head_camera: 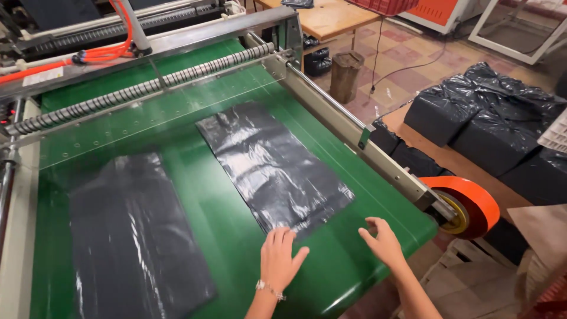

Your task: Folding black plastic bags and inserting them into clear plastic sleeves.

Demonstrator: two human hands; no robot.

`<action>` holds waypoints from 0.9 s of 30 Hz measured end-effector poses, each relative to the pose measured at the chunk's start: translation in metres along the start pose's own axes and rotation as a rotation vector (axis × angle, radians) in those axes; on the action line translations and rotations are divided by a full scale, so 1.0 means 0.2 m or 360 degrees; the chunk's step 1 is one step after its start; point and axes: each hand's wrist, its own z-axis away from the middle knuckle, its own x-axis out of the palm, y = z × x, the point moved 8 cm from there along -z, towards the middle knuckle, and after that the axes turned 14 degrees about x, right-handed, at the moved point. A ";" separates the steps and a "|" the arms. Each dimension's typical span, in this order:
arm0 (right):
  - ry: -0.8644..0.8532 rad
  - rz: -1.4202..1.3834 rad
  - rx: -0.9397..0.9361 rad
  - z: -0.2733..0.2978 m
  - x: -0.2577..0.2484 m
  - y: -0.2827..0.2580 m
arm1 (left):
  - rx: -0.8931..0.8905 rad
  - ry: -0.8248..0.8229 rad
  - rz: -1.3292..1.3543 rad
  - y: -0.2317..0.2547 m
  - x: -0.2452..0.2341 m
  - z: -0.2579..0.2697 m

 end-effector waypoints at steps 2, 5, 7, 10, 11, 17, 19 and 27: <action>0.0018 0.0013 0.0047 -0.01 -0.04 0.00 | -0.0031 -0.0005 -0.0045 -0.07 0.08 -0.08; 0.0103 0.0047 0.0071 -0.06 -0.09 0.05 | -0.0073 -0.0052 -0.0157 -0.11 0.16 -0.21; 0.0172 0.0075 0.0058 -0.08 -0.12 0.08 | -0.0080 -0.0100 -0.0211 -0.14 0.21 -0.29; 0.0216 0.0098 0.0107 -0.10 -0.13 0.13 | -0.0112 -0.0199 -0.0283 -0.22 0.33 -0.39; 0.0214 0.0102 0.0100 -0.11 -0.12 0.14 | -0.0135 -0.0250 -0.0343 -0.26 0.35 -0.42; 0.0217 0.0158 0.0103 -0.11 -0.08 0.14 | -0.0102 -0.0617 -0.0309 -0.28 0.54 -0.50; 0.0201 0.0155 0.0122 -0.11 -0.08 0.13 | -0.0086 -0.0725 -0.0260 -0.23 0.61 -0.45; 0.0305 0.0312 0.0081 -0.16 -0.07 0.09 | 0.0101 -0.0520 -0.0335 -0.05 0.66 -0.35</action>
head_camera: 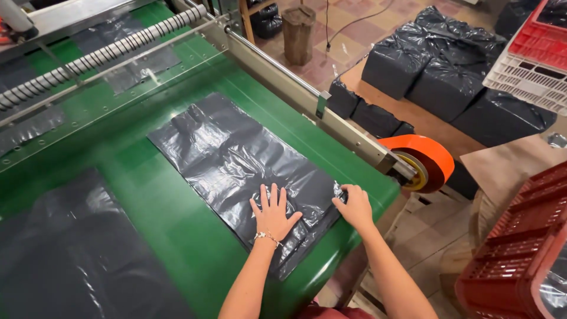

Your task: Folding black plastic bags and inserting them into clear plastic sleeves.

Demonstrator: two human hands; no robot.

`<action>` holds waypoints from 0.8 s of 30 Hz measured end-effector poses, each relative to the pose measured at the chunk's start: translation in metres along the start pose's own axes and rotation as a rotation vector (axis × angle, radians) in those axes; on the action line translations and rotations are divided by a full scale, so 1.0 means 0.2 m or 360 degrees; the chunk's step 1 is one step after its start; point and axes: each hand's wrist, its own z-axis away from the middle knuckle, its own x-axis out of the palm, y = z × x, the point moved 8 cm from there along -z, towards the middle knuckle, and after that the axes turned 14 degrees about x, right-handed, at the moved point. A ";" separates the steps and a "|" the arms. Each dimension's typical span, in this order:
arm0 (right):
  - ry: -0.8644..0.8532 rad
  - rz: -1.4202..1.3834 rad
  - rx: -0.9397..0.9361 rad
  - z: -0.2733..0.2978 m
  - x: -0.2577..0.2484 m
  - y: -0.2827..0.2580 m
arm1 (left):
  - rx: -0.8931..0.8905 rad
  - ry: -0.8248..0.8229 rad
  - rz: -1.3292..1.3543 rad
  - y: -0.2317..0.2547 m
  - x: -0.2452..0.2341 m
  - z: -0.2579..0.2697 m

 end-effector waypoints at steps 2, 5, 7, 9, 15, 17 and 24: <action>0.0010 0.0036 -0.0012 -0.02 0.02 0.02 | 0.0106 0.0027 0.0064 0.13 -0.09 0.02; 0.0071 0.0091 -0.0034 0.01 -0.01 -0.03 | 0.0292 0.0177 0.0037 0.26 -0.04 0.03; 0.0110 0.0121 -0.0030 0.07 -0.02 -0.02 | 0.0374 0.0285 -0.0039 0.31 0.04 0.04; 0.0401 0.0076 -0.0197 0.14 -0.09 -0.05 | 0.0486 0.0548 -0.0220 0.33 0.05 0.04; 0.0150 -0.0284 -0.0066 0.12 -0.03 0.07 | 0.0434 0.0707 -0.0354 0.29 -0.02 0.00; 0.0041 -0.0383 -0.0020 0.06 -0.02 0.09 | 0.0476 0.0714 -0.0350 0.38 -0.07 0.03; -0.0087 -0.0390 0.0079 -0.03 -0.04 0.08 | 0.0533 0.0647 -0.0368 0.50 0.04 0.12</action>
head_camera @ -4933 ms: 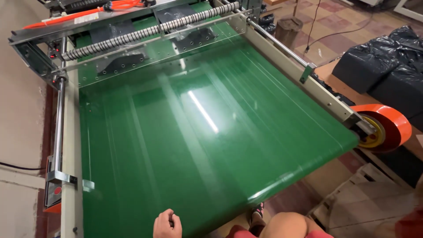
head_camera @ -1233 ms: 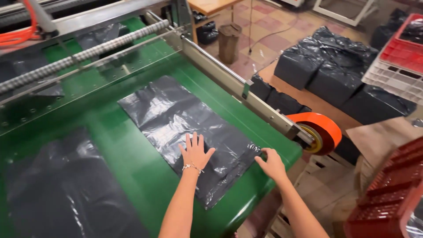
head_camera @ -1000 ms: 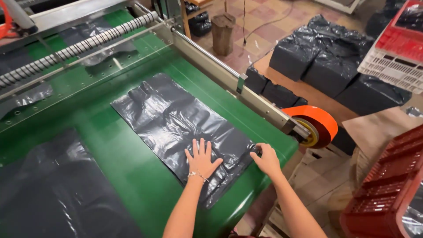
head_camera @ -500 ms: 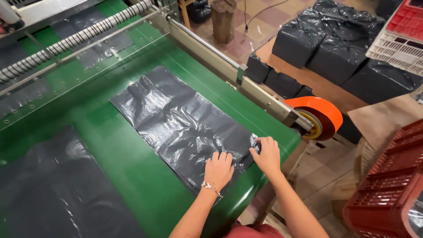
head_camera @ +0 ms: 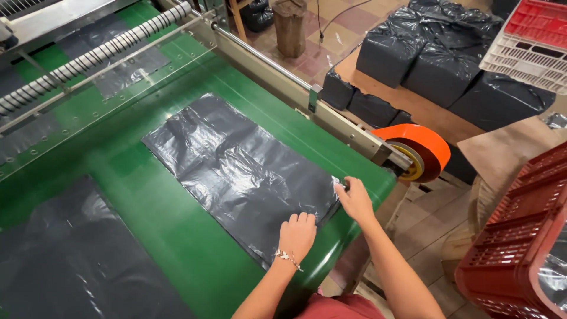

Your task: Folding black plastic bags and inserting them into clear plastic sleeves.

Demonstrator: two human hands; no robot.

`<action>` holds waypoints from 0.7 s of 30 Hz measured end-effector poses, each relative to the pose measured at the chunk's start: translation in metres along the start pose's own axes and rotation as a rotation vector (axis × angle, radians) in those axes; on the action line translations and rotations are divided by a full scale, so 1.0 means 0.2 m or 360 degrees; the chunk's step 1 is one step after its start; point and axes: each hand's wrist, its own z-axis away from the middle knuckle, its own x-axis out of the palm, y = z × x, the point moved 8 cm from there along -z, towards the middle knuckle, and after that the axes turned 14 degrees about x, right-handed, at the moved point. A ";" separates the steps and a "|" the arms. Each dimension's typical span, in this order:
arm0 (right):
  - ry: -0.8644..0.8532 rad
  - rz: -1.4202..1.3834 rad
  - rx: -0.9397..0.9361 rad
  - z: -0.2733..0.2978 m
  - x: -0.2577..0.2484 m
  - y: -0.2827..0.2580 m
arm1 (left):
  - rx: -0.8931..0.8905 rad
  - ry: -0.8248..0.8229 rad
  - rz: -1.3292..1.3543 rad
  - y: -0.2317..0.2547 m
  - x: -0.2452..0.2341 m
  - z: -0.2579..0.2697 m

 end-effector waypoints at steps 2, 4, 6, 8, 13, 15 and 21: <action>0.0006 0.0257 0.0034 -0.01 0.03 -0.07 | -0.0017 -0.0080 0.0125 0.01 -0.05 0.00; 0.0010 0.0510 0.0072 -0.05 0.10 -0.10 | -0.0029 -0.0162 0.0251 0.01 -0.07 0.01; 0.0143 0.0733 0.0132 -0.13 0.18 -0.08 | 0.0028 -0.0187 0.0276 0.03 -0.07 0.02; -0.0074 0.0769 0.0311 -0.14 0.17 -0.14 | 0.0110 -0.0067 0.0307 0.05 -0.12 0.03; -0.0340 0.1120 0.0373 -0.13 0.19 -0.24 | 0.0153 0.0165 0.0272 0.05 -0.40 0.02; -0.0404 0.1068 0.0276 -0.15 0.21 -0.28 | -0.0281 -0.0206 0.0477 -0.05 -0.35 0.08; -0.1000 -0.0621 0.0852 -0.21 0.32 -0.36 | -0.0629 -0.0335 0.0522 -0.14 -0.19 0.16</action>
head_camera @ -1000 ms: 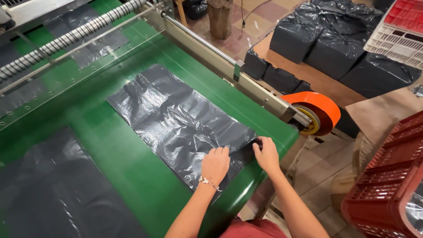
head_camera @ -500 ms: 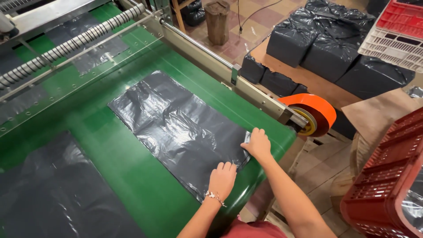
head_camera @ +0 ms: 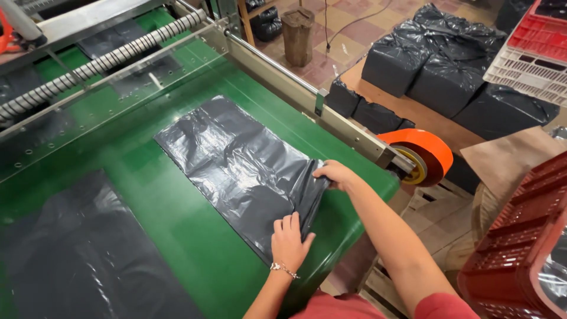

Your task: Folding black plastic bags and inserting them into clear plastic sleeves.

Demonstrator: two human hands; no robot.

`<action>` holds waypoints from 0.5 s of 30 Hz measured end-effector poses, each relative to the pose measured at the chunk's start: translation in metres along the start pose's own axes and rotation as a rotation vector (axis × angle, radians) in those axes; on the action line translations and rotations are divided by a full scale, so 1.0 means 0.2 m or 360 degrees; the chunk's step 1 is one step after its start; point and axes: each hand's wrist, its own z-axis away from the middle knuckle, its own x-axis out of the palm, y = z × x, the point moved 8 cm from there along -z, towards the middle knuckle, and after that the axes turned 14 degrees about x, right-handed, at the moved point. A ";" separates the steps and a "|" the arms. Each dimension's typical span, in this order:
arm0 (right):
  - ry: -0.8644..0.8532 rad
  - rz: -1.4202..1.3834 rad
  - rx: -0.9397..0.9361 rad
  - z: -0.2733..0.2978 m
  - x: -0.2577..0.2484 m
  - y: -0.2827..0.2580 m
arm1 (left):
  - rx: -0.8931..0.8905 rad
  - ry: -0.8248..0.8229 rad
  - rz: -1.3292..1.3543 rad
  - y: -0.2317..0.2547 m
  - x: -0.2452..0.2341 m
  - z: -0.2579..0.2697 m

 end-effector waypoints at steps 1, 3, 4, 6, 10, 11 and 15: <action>-0.0001 0.0001 -0.0010 0.03 0.01 -0.03 | 0.0001 0.0008 -0.0006 -0.03 0.01 0.00; -0.0135 -0.0081 -0.0122 0.09 0.07 -0.08 | -0.0110 0.0060 0.0193 -0.13 0.05 0.01; -0.0138 -0.0081 -0.0123 0.11 0.07 -0.09 | -0.0110 0.0061 0.0189 -0.16 0.05 0.00; 0.0020 -0.0016 -0.0146 0.16 0.03 -0.10 | -0.0354 0.0071 0.0605 -0.27 0.08 0.02; 0.0049 0.0023 0.0010 0.10 -0.01 -0.02 | -0.0318 0.0073 0.0587 -0.23 0.05 0.02; 0.0070 0.0086 -0.0046 0.09 -0.02 -0.01 | -0.0198 -0.0035 0.0176 -0.15 0.00 0.01; 0.0309 0.0300 -0.0348 0.13 -0.09 -0.01 | -0.0133 -0.0077 -0.0561 0.02 -0.13 0.11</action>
